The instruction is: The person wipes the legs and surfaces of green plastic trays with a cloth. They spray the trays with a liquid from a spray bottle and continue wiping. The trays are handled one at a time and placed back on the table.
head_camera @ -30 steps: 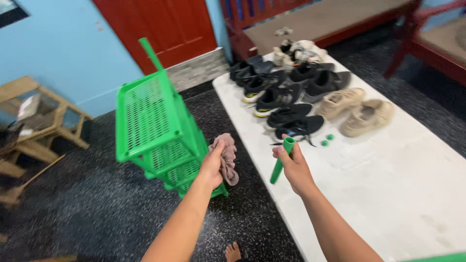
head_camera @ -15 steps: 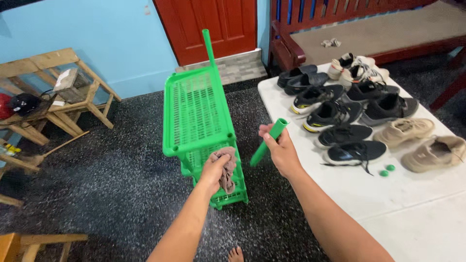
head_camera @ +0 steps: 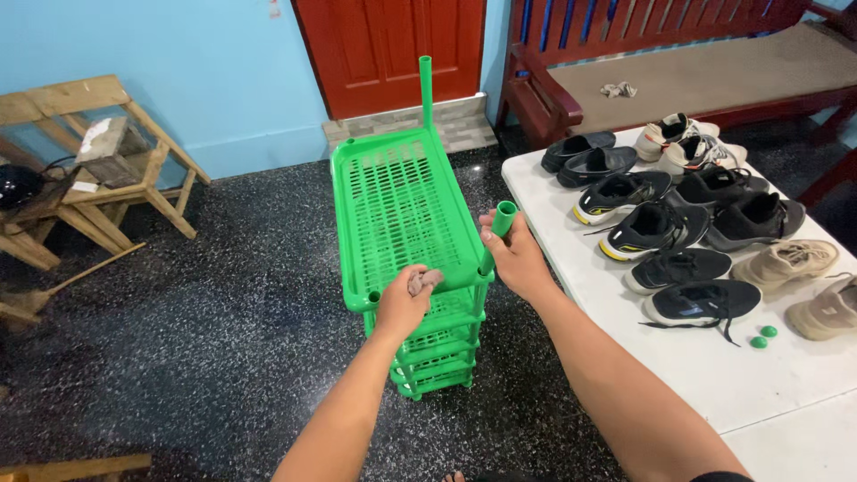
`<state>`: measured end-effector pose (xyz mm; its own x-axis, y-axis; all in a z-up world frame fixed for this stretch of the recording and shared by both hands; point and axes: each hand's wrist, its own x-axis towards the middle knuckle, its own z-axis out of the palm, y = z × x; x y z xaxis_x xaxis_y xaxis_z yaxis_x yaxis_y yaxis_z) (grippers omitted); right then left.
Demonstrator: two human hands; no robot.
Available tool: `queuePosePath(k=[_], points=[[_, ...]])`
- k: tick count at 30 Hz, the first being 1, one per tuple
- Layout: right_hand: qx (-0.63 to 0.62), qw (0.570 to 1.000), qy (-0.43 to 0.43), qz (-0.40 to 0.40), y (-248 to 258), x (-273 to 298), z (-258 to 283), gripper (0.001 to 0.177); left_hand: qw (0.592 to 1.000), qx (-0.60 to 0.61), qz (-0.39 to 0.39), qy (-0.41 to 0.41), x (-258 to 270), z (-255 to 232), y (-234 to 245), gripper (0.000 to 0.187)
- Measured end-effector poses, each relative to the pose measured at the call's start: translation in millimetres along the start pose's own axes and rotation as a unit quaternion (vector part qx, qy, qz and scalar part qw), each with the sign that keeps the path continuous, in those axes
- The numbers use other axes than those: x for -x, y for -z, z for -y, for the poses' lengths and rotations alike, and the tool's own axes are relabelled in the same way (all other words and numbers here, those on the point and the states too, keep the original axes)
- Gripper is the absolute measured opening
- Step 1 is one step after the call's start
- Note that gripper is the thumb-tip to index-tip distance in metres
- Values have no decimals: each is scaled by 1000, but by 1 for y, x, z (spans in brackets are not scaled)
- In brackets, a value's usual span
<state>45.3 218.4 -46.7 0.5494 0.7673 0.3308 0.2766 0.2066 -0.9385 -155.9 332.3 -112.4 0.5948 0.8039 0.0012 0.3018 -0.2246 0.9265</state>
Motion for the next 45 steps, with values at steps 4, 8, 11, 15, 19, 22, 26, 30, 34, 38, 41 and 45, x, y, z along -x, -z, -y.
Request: queuePosePath(k=[4, 8, 11, 15, 19, 22, 26, 30, 34, 38, 41, 45], points=[[35, 999, 6, 14, 0, -9, -3, 35, 991, -82, -44, -100, -9, 4, 4, 36], [29, 995, -32, 90, 6, -19, -6, 34, 995, -55, -39, -69, -12, 6, 3, 35], [23, 993, -63, 98, 9, -19, -11, 33, 995, -53, -44, -74, -9, 8, 1, 34], [76, 992, -67, 72, 8, -19, -14, 32, 990, -58, -62, -110, -8, 5, 1, 32], [63, 994, -37, 80, 1, -11, -17, 28, 996, -44, -32, -70, -7, 2, 6, 31], [69, 995, -28, 73, 0, -9, -17, 27, 996, -43, -31, -73, -7, 0, 6, 32], [77, 995, 0, 65, -1, -9, -21, 28, 995, -44, -31, -81, -8, -2, 8, 32], [97, 994, -8, 50, -3, -6, -24, 25, 1000, 2, 0, -16, -7, -10, 9, 29], [65, 997, -16, 40, -2, 0, -40, 42, 1000, 23, -3, 1, -6, -10, 10, 30], [126, 991, -33, -2, 10, 30, -67, 63, 987, 152, -13, 50, -26, 7, 9, 27], [182, 980, -83, -24, 15, 57, -78, 64, 985, 160, -28, 50, -29, 26, 11, 26], [202, 976, -86, -1, 10, 64, -68, 66, 983, 178, -12, 45, -28, 25, 12, 28]])
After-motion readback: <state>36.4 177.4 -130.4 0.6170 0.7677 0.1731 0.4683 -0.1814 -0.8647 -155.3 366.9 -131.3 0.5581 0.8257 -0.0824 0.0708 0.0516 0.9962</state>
